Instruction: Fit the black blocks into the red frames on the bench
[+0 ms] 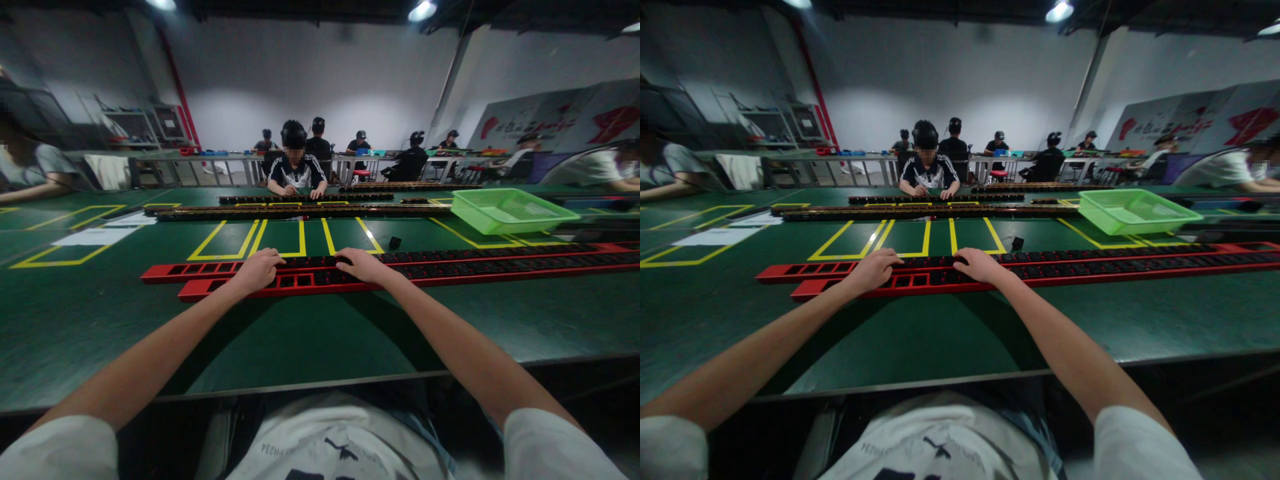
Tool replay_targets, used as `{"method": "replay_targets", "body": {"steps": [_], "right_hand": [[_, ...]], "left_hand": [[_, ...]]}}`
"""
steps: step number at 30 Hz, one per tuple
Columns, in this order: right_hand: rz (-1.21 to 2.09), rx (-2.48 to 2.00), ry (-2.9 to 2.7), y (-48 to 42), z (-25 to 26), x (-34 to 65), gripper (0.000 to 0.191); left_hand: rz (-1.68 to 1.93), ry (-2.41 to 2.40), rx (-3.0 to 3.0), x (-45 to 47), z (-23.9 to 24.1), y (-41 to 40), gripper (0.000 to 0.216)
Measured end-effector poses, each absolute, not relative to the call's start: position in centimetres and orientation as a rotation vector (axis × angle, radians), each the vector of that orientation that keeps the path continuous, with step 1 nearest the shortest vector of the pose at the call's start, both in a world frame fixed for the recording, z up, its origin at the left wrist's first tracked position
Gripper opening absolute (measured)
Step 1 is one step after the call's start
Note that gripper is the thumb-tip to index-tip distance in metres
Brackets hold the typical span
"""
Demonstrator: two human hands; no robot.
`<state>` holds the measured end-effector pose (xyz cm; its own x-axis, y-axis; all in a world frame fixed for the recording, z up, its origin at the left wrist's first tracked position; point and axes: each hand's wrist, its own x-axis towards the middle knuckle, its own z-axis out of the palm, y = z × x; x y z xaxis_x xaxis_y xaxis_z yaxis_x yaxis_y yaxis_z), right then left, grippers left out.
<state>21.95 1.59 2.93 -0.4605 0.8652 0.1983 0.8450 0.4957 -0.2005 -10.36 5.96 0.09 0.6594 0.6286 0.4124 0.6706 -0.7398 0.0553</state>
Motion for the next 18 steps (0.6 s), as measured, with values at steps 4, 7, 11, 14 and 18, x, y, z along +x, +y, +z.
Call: {"method": "replay_targets", "body": {"steps": [4, 7, 11, 14, 18], "right_hand": [[0.102, -1.451, -2.469, 1.4, 3.1, 21.8, 0.035], [0.109, -1.457, -2.466, 1.5, 3.1, 21.8, 0.035], [0.104, -1.450, -2.460, 1.6, 2.9, 21.9, 0.034], [0.099, -1.426, -2.465, 1.8, 2.7, 22.0, 0.035], [0.087, -1.426, -2.456, 2.1, 2.4, 22.2, 0.036]], "left_hand": [[-0.655, -1.075, -2.790, -10.1, 0.1, 6.1, 0.043], [-0.648, -1.074, -2.782, -10.0, 0.1, 6.0, 0.042], [-0.611, -1.108, -2.759, -9.7, 0.4, 5.6, 0.040], [-0.596, -1.155, -2.707, -9.4, 0.5, 5.2, 0.035], [-0.605, -1.137, -2.719, -9.2, 0.1, 5.4, 0.028]]}}
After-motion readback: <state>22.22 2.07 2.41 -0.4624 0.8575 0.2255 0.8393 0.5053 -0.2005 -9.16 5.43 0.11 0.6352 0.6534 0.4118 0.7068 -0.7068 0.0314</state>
